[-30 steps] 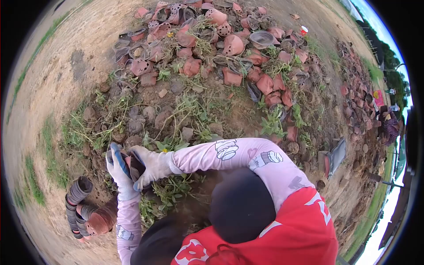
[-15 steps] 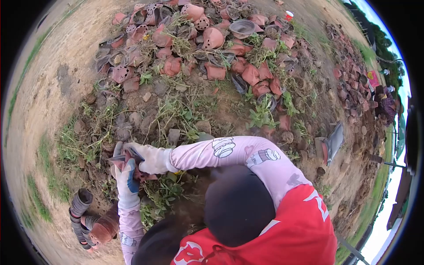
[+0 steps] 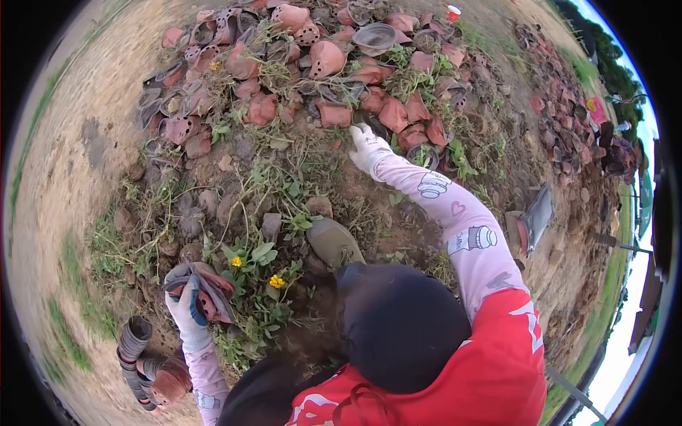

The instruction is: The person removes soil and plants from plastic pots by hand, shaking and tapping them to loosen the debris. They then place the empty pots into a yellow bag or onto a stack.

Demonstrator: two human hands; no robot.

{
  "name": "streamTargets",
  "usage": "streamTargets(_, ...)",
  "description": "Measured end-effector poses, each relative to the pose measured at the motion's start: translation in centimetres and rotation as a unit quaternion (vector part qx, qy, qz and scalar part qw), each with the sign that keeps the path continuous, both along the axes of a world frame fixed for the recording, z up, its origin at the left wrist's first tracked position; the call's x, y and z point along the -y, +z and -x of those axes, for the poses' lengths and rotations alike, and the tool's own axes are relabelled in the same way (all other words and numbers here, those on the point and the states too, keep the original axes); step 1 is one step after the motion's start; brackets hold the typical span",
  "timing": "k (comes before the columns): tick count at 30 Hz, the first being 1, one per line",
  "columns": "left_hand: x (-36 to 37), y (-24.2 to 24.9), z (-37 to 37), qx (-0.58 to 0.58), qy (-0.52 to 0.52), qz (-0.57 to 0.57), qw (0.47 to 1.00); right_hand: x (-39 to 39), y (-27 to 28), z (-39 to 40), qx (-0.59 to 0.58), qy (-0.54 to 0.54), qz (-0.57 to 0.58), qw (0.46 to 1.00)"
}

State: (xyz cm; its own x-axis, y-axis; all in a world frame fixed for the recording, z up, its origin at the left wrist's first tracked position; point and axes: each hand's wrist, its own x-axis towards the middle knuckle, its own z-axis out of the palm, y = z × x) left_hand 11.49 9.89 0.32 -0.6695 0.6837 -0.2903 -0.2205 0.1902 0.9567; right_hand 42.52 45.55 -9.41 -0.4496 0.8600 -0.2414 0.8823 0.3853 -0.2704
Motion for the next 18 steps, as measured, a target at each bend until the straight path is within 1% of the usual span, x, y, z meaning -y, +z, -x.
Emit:
streamTargets(1, -0.3, 0.0, -0.4, 0.0, -0.002, 0.002, 1.0, -0.8, -0.3, -1.8, 0.04, -0.017, -0.035, 0.998)
streamTargets(3, -0.8, 0.1, -1.3, -0.009, -0.036, 0.017, 0.999, -2.7, -1.8, -4.3, 0.039, 0.017, -0.067, 0.997)
streamTargets(5, -1.1, -0.4, -1.1, -0.026, -0.048, 0.025, 0.998, -2.9, -2.3, -4.3, 0.046, 0.018, -0.067, 0.997)
streamTargets(7, -1.7, -0.3, -1.0, 0.04, -0.097, 0.025, 0.994, -3.6, -3.2, -4.1, 0.139, -0.027, -0.005, 0.99)
streamTargets(8, -2.7, 1.1, -1.6, 0.001, -0.113, 0.037, 0.993, -4.0, -4.0, -4.0, 0.141, -0.043, 0.008, 0.989)
streamTargets(9, -3.4, 2.1, -1.5, -0.002, -0.117, 0.034, 0.992, -3.5, -3.5, -3.0, 0.098, -0.096, 0.027, 0.99)
streamTargets(11, -4.0, 3.8, -1.7, -0.098, -0.201, 0.068, 0.972, -1.5, -1.8, -0.5, -0.057, -0.175, 0.046, 0.982)
streamTargets(12, -4.4, 5.0, -2.1, -0.131, -0.211, 0.085, 0.965, -0.3, -1.7, 0.9, -0.191, -0.163, 0.101, 0.963)
streamTargets(13, -4.7, 5.1, -1.8, -0.158, -0.255, 0.088, 0.95, 2.0, -0.5, 3.3, -0.331, -0.176, 0.21, 0.903)
streamTargets(14, -5.5, 5.5, -2.3, -0.182, -0.267, 0.053, 0.945, 4.5, 2.0, 5.5, -0.352, -0.133, 0.241, 0.895)
streamTargets(15, -6.6, 6.0, -3.0, -0.204, -0.278, 0.015, 0.939, 7.3, 3.5, 7.8, -0.442, -0.104, 0.34, 0.823)
streamTargets(16, -7.8, 6.8, -3.7, -0.222, -0.307, 0.024, 0.925, 9.8, 2.3, 10.7, -0.529, -0.047, 0.386, 0.755)
streamTargets(17, -8.7, 6.2, -4.0, -0.219, -0.32, 0.022, 0.922, 12.1, 4.8, 12.3, -0.535, -0.046, 0.481, 0.693)
streamTargets(18, -9.3, 5.4, -4.0, -0.206, -0.332, 0.043, 0.919, 14.0, 6.2, 13.6, -0.562, 0.01, 0.483, 0.671)
